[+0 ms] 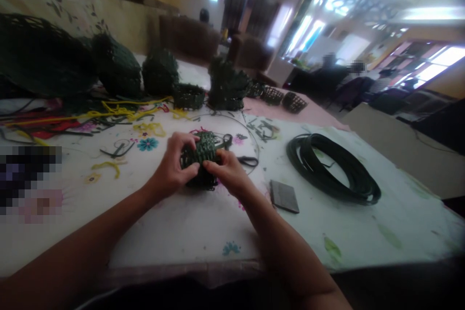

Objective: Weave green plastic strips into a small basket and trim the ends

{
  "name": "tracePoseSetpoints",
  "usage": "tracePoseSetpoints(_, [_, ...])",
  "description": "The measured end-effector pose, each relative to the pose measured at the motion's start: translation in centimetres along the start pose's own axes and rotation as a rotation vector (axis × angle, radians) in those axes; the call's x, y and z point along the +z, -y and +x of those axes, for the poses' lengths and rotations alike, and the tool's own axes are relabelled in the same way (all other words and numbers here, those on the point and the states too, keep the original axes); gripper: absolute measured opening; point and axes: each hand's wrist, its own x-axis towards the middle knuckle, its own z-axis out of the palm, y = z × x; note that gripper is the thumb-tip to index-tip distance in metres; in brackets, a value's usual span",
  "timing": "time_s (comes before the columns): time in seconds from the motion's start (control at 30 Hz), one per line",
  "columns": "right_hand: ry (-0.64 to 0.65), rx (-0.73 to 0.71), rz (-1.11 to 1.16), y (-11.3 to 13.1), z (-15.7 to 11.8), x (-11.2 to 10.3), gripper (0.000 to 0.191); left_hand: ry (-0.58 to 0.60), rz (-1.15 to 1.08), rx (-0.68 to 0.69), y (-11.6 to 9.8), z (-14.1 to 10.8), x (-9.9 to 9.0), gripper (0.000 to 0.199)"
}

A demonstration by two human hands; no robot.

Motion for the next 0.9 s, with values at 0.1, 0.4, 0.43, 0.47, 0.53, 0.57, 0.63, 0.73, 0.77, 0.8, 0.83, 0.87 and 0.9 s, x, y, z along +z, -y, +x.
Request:
tracePoseSetpoints(0.1, [0.021,0.001,0.056,-0.4,0.0,0.0,0.022,0.002,-0.007,0.004,0.1,0.0,-0.1,0.032])
tracePoseSetpoints(0.4, [0.248,-0.018,0.25,-1.7,1.1,-2.6,0.055,0.0,-0.065,-0.04,0.2,0.1,-0.3,0.032])
tracePoseSetpoints(0.43, [0.267,0.004,0.278,-2.0,1.3,-3.0,0.056,0.0,-0.071,-0.044,0.2,0.1,-0.3,0.031])
tracePoseSetpoints(0.47, [0.277,0.032,0.311,-2.3,1.5,-3.3,0.056,0.0,-0.076,-0.048,0.1,0.1,-0.3,0.031])
tracePoseSetpoints(0.53, [0.288,0.089,0.37,-2.8,1.8,-3.8,0.054,-0.001,-0.086,-0.056,0.1,0.1,-0.3,0.032])
tracePoseSetpoints(0.57, [0.296,0.108,0.397,-3.0,1.9,-4.0,0.052,0.0,-0.09,-0.061,0.2,0.0,-0.3,0.032])
tracePoseSetpoints(0.63, [0.321,0.129,0.432,-3.1,2.0,-4.0,0.051,0.006,-0.092,-0.064,0.2,0.0,-0.3,0.032])
tracePoseSetpoints(0.73, [0.315,0.121,0.418,-2.8,1.8,-3.8,0.051,0.028,-0.092,-0.044,0.3,-0.1,-0.4,0.031])
tracePoseSetpoints(0.77, [0.302,0.109,0.397,-2.6,1.7,-3.7,0.052,0.035,-0.088,-0.033,0.4,-0.1,-0.5,0.03])
tracePoseSetpoints(0.8, [0.29,0.093,0.37,-2.4,1.6,-3.7,0.053,0.043,-0.078,-0.024,0.4,-0.1,-0.5,0.029])
tracePoseSetpoints(0.83, [0.281,0.072,0.341,-2.2,1.5,-3.7,0.054,0.051,-0.064,-0.013,0.4,-0.1,-0.6,0.028])
tracePoseSetpoints(0.87, [0.277,0.051,0.31,-2.0,1.5,-3.7,0.054,0.057,-0.047,-0.002,0.3,-0.1,-0.6,0.027])
tracePoseSetpoints(0.9, [0.278,0.028,0.278,-1.8,1.4,-3.7,0.054,0.062,-0.029,0.01,0.3,-0.1,-0.7,0.027])
